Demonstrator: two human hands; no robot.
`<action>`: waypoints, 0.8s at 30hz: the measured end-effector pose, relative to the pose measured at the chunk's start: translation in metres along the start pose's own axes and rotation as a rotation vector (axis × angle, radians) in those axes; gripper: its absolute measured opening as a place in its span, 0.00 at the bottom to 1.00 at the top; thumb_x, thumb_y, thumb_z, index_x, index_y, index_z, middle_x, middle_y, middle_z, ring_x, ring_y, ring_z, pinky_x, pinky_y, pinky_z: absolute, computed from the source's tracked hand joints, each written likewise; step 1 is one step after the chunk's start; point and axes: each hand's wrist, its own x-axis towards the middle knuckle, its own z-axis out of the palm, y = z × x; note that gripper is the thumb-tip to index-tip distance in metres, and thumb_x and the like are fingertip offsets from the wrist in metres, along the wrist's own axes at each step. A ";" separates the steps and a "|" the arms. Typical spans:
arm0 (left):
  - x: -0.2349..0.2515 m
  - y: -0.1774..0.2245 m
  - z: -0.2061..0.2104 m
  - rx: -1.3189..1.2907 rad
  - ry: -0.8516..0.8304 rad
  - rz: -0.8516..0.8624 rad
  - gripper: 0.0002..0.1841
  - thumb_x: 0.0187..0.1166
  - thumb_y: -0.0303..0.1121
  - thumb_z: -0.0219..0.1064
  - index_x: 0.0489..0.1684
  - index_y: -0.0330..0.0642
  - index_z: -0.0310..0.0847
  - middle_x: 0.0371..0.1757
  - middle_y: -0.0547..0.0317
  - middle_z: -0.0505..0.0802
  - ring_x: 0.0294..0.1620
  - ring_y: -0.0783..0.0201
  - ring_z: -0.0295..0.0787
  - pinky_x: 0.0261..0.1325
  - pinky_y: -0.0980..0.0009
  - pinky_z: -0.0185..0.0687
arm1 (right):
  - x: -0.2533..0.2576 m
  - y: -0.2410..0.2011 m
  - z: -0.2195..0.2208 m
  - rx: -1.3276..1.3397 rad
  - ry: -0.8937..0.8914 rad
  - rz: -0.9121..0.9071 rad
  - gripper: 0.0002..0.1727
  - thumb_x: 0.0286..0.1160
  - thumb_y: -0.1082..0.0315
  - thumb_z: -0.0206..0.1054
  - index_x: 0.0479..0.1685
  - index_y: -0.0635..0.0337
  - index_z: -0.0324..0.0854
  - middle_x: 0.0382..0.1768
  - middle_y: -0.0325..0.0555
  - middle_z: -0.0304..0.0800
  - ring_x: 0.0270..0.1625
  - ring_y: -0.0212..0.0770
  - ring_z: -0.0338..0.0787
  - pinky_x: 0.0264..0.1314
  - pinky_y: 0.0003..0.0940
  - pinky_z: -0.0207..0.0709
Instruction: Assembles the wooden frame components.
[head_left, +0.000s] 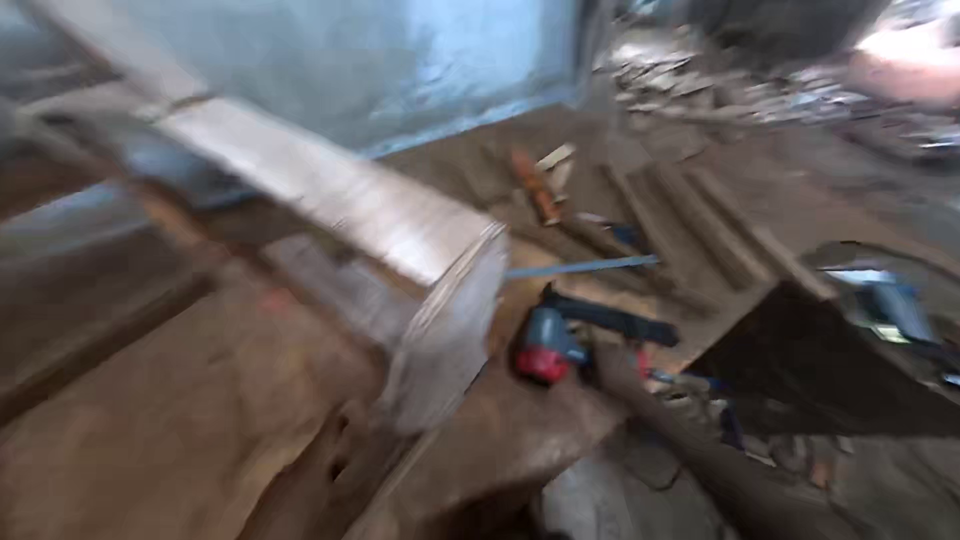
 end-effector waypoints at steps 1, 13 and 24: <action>0.003 -0.002 -0.001 0.008 -0.008 -0.012 0.53 0.66 0.41 0.81 0.95 0.50 0.49 0.59 0.39 0.91 0.49 0.42 0.93 0.54 0.39 0.87 | 0.011 -0.008 0.002 -0.027 -0.077 -0.024 0.42 0.72 0.51 0.71 0.89 0.46 0.61 0.62 0.60 0.89 0.63 0.65 0.89 0.64 0.67 0.80; 0.006 -0.016 0.001 0.060 0.025 0.066 0.54 0.60 0.39 0.85 0.92 0.47 0.53 0.50 0.47 0.93 0.50 0.48 0.93 0.53 0.42 0.88 | -0.178 -0.052 -0.050 0.956 0.084 -0.062 0.13 0.70 0.60 0.75 0.46 0.58 0.87 0.24 0.46 0.88 0.23 0.42 0.87 0.29 0.41 0.86; -0.001 -0.015 -0.002 0.043 0.068 0.096 0.56 0.58 0.37 0.88 0.91 0.39 0.55 0.69 0.31 0.81 0.60 0.34 0.85 0.58 0.36 0.84 | -0.298 -0.174 0.076 1.874 -0.163 -0.476 0.09 0.76 0.54 0.72 0.43 0.45 0.92 0.28 0.30 0.91 0.32 0.27 0.88 0.45 0.30 0.85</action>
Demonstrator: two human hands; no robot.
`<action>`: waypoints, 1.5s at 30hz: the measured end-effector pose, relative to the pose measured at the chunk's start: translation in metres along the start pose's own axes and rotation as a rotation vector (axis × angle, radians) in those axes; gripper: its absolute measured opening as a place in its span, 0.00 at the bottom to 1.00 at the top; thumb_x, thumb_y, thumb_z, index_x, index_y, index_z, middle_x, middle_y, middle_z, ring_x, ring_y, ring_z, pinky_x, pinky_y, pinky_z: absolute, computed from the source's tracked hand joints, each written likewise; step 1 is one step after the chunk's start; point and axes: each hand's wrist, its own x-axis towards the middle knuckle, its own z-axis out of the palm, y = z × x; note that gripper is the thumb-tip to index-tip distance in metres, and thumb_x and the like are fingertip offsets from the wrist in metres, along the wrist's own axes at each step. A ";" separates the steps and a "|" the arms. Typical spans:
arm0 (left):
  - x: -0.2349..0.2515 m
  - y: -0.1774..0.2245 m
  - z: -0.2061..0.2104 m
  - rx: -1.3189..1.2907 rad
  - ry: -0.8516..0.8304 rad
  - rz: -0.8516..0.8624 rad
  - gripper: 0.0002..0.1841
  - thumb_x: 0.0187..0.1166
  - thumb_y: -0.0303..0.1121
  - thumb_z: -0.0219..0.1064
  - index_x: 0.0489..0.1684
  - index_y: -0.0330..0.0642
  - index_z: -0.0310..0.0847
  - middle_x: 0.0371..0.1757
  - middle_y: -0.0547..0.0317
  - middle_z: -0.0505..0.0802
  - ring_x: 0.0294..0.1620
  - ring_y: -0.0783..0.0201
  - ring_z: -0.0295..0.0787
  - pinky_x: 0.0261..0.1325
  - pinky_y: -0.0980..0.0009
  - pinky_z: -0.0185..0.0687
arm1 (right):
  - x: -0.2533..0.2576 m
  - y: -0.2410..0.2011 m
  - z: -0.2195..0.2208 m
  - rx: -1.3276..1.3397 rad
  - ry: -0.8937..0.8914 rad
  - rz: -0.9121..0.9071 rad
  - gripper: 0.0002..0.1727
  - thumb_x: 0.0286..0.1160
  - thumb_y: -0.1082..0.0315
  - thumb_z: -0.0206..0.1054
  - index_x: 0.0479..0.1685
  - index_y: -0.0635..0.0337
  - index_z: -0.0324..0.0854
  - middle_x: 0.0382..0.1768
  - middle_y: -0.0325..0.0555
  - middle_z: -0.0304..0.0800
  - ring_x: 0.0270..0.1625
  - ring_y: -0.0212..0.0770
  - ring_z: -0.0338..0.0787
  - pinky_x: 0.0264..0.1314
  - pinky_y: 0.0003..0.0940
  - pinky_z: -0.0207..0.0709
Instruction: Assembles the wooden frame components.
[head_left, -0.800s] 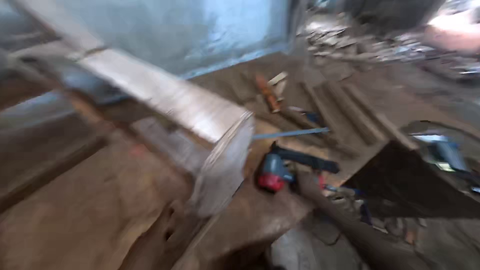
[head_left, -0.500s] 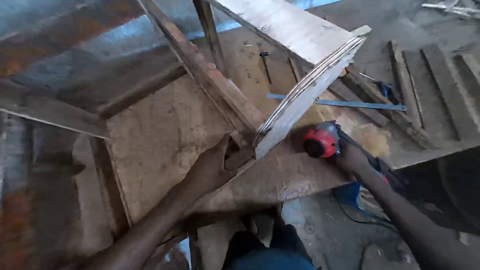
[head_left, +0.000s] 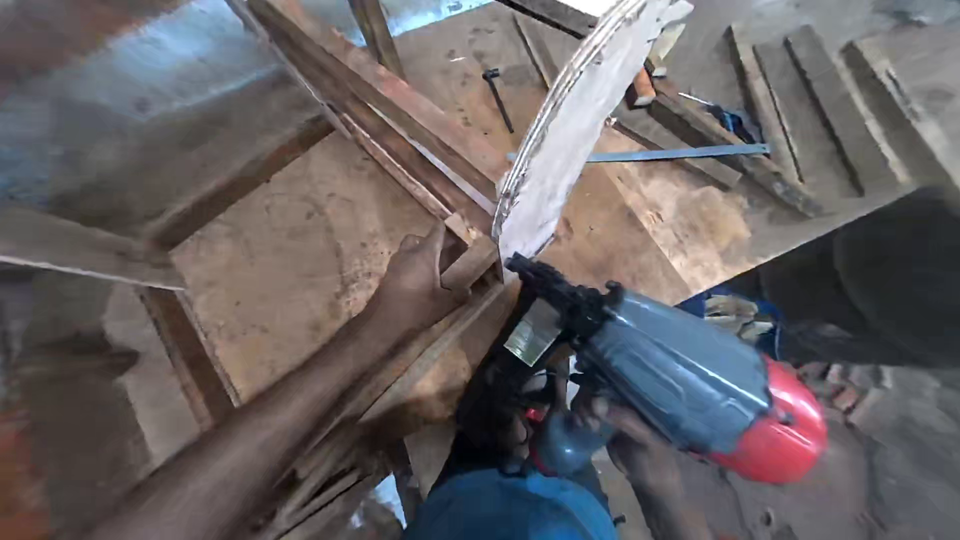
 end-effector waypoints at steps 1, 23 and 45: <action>0.002 -0.001 0.001 0.004 0.008 0.007 0.55 0.58 0.38 0.88 0.90 0.41 0.57 0.67 0.32 0.84 0.59 0.35 0.87 0.57 0.35 0.84 | 0.000 0.011 0.000 0.002 0.017 0.013 0.09 0.75 0.54 0.72 0.40 0.47 0.92 0.27 0.30 0.90 0.32 0.28 0.88 0.45 0.31 0.85; 0.010 -0.012 0.006 0.051 0.008 0.058 0.52 0.60 0.43 0.87 0.89 0.46 0.59 0.69 0.42 0.86 0.66 0.41 0.85 0.65 0.36 0.82 | 0.006 0.040 -0.005 -0.045 0.129 0.011 0.09 0.69 0.54 0.75 0.30 0.48 0.90 0.25 0.32 0.88 0.31 0.31 0.86 0.44 0.35 0.84; 0.012 -0.008 0.003 0.070 -0.026 0.002 0.52 0.59 0.41 0.88 0.89 0.51 0.60 0.67 0.44 0.87 0.62 0.41 0.87 0.60 0.35 0.84 | 0.018 0.058 -0.005 -0.022 0.133 0.069 0.07 0.69 0.60 0.74 0.30 0.50 0.89 0.26 0.33 0.89 0.32 0.31 0.87 0.44 0.35 0.85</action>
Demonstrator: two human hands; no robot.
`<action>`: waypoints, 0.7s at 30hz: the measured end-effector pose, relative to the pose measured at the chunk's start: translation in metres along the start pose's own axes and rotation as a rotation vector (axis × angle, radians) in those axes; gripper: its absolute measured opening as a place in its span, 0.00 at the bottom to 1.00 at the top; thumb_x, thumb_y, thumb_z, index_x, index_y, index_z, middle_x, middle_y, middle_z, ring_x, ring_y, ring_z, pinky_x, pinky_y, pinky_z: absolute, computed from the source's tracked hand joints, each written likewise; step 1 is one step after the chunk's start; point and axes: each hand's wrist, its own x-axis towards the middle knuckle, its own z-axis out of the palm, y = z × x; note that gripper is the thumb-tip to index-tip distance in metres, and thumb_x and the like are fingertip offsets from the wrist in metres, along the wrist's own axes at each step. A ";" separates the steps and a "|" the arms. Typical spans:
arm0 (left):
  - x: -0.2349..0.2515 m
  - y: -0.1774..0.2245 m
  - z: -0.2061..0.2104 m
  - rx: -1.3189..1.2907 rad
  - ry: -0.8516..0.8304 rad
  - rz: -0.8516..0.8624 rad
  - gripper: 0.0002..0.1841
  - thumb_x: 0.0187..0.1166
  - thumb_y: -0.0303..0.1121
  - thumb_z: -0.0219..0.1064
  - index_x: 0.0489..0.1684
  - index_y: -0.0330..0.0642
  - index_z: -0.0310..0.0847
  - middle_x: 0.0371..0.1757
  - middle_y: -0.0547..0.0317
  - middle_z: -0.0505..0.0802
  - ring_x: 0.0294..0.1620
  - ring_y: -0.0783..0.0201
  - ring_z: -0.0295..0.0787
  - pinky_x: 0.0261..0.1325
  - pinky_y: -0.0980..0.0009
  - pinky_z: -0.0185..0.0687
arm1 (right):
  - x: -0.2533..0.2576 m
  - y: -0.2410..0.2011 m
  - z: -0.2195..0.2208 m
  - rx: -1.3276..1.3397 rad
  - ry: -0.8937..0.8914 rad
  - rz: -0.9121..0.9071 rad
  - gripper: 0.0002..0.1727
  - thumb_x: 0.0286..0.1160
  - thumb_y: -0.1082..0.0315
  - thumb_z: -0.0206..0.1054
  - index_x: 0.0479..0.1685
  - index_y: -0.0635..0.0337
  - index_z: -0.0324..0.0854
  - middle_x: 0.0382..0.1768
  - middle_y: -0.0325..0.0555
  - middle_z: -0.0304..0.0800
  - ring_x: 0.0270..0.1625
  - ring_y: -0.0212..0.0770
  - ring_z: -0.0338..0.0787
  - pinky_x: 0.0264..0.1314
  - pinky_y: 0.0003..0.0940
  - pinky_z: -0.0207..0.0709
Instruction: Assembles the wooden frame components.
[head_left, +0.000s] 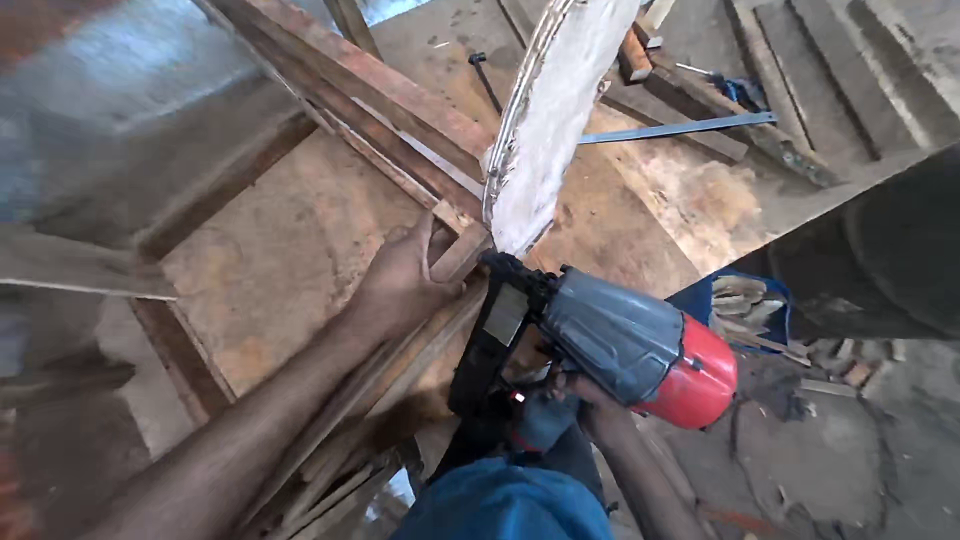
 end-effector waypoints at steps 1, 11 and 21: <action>0.000 0.001 -0.002 -0.003 -0.009 -0.003 0.54 0.58 0.40 0.88 0.91 0.52 0.58 0.68 0.44 0.86 0.63 0.41 0.86 0.61 0.35 0.83 | -0.001 0.003 0.003 -0.020 0.007 -0.001 0.07 0.70 0.59 0.72 0.30 0.50 0.89 0.27 0.32 0.89 0.33 0.31 0.87 0.45 0.34 0.84; 0.006 0.001 -0.007 0.077 -0.053 -0.019 0.61 0.52 0.48 0.91 0.93 0.52 0.53 0.72 0.44 0.85 0.65 0.40 0.86 0.62 0.33 0.82 | -0.018 -0.020 -0.022 -0.145 0.234 0.038 0.06 0.66 0.67 0.73 0.31 0.60 0.85 0.24 0.39 0.87 0.30 0.36 0.87 0.43 0.39 0.85; -0.006 0.000 -0.008 -0.010 -0.115 -0.063 0.27 0.68 0.56 0.80 0.58 0.47 0.88 0.42 0.50 0.94 0.42 0.50 0.91 0.48 0.39 0.86 | -0.039 -0.019 -0.027 -0.045 -0.058 -0.067 0.08 0.70 0.60 0.76 0.38 0.54 0.91 0.29 0.37 0.90 0.33 0.33 0.88 0.44 0.35 0.85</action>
